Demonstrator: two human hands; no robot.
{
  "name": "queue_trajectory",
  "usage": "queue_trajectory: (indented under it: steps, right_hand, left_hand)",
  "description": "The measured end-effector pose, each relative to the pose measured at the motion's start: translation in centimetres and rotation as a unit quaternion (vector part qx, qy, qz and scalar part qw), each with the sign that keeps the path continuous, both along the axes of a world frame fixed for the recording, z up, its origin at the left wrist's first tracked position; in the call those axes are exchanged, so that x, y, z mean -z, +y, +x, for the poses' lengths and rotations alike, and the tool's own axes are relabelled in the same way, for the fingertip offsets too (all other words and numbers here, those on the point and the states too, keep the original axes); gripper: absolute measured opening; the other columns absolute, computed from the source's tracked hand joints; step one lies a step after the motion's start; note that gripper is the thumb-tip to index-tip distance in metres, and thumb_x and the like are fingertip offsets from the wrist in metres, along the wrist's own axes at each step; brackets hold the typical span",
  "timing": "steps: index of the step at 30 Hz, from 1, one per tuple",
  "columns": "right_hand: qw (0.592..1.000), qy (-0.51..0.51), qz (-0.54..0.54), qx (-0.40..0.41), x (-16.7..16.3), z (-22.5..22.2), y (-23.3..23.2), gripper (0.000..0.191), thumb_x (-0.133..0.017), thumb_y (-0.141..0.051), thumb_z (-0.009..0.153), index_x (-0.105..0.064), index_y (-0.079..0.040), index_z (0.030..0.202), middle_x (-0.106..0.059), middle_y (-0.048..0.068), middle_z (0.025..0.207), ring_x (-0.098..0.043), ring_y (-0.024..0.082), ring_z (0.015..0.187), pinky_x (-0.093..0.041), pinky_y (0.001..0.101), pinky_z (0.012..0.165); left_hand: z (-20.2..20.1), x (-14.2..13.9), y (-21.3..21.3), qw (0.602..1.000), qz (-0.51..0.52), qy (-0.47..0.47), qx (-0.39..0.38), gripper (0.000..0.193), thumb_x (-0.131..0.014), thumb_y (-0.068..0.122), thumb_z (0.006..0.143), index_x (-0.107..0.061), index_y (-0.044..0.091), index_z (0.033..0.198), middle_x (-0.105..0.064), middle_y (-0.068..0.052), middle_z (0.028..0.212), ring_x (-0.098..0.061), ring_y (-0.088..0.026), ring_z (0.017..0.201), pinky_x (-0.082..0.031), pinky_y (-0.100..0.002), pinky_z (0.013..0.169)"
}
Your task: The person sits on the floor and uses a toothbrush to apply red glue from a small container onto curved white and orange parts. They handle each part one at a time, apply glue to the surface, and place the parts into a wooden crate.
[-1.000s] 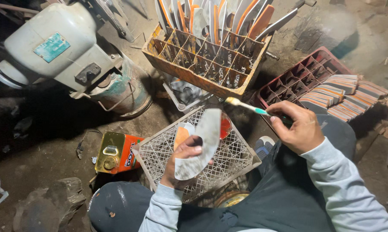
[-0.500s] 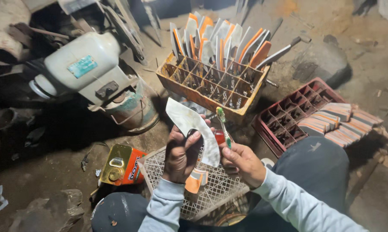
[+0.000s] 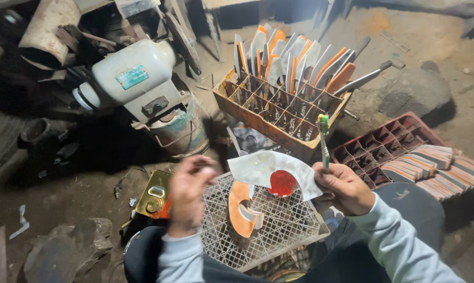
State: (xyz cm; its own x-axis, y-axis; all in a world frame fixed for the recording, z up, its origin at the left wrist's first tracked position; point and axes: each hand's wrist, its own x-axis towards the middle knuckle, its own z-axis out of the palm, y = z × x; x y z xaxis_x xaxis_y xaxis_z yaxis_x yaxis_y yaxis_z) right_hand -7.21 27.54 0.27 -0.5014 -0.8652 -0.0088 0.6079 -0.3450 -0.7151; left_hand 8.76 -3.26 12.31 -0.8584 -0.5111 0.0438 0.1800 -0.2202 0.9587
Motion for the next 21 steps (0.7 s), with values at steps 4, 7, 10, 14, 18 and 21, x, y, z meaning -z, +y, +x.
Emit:
queue_trajectory:
  steps: [4, 7, 10, 14, 18, 21]
  right_hand:
    - [0.993, 0.003, 0.114, 0.038, 1.4, -1.0, 1.9, 0.018, -0.062, -0.015, 0.099, -0.062, -0.001, 0.110, -0.051, -0.003, 0.078, -0.041, 0.005, 0.059, -0.037, 0.0224, 0.053]
    - [0.991, 0.036, 0.122, 0.037, 2.6, -0.9, 1.1, 0.017, -0.060, -0.014, 0.099, -0.062, -0.001, 0.110, -0.051, -0.004, 0.080, -0.043, 0.005, 0.062, -0.039, 0.0222, 0.055]
    - [0.991, 0.044, 0.119, 0.040, 2.9, -0.2, 0.5, 0.017, -0.057, -0.014, 0.102, -0.063, 0.000, 0.110, -0.052, -0.002, 0.081, -0.043, 0.006, 0.063, -0.039, 0.0221, 0.056]
    - [0.992, 0.023, 0.120, 0.011, 2.5, -0.5, 1.3, 0.019, -0.058, -0.013, 0.101, -0.065, 0.002, 0.110, -0.050, -0.002, 0.077, -0.042, 0.007, 0.062, -0.037, 0.0243, 0.055]
    - [0.994, 0.021, 0.110, 0.019, 4.2, -0.7, 2.2, 0.019, -0.059, -0.014, 0.100, -0.064, 0.001, 0.112, -0.051, -0.001, 0.079, -0.041, 0.007, 0.061, -0.036, 0.0249, 0.055]
    - [0.995, 0.020, 0.093, -0.005, 6.0, -0.9, 3.2, 0.020, -0.059, -0.014, 0.105, -0.064, 0.004, 0.112, -0.052, 0.000, 0.081, -0.043, 0.008, 0.063, -0.035, 0.0247, 0.054]
  left_hand:
    - [4.6, -8.1, 1.9, 0.931, -0.284, 0.228, -0.033, 0.015, -0.066, 0.000, 0.098, -0.058, 0.004, 0.110, -0.059, -0.003, 0.106, -0.062, -0.012, 0.092, -0.054, -0.023, 0.082]
    - [5.8, -13.6, 4.0, 0.941, -0.270, 0.171, 0.113, 0.009, -0.064, 0.006, 0.098, -0.058, 0.005, 0.106, -0.063, -0.001, 0.102, -0.066, -0.010, 0.090, -0.058, -0.020, 0.083]
    - [7.2, -18.8, 5.2, 0.946, -0.056, -0.117, 0.297, 0.015, -0.056, 0.006, 0.096, -0.066, -0.002, 0.105, -0.070, -0.004, 0.101, -0.069, -0.006, 0.092, -0.058, -0.019, 0.089]
    - [5.6, -21.0, 6.5, 0.904, 0.036, -0.153, 0.398, 0.017, -0.057, 0.008, 0.097, -0.066, -0.003, 0.107, -0.070, -0.005, 0.102, -0.069, -0.007, 0.094, -0.057, -0.020, 0.090]
    - [5.8, -21.2, 6.9, 0.898, 0.022, -0.090, 0.430, 0.019, -0.057, 0.009, 0.097, -0.065, -0.003, 0.109, -0.070, -0.006, 0.104, -0.069, -0.008, 0.095, -0.057, -0.022, 0.091]
    - [5.5, -20.2, 6.5, 0.890, 0.011, -0.035, 0.455, 0.020, -0.057, 0.011, 0.098, -0.065, -0.003, 0.110, -0.070, -0.006, 0.104, -0.069, -0.009, 0.096, -0.057, -0.023, 0.092]
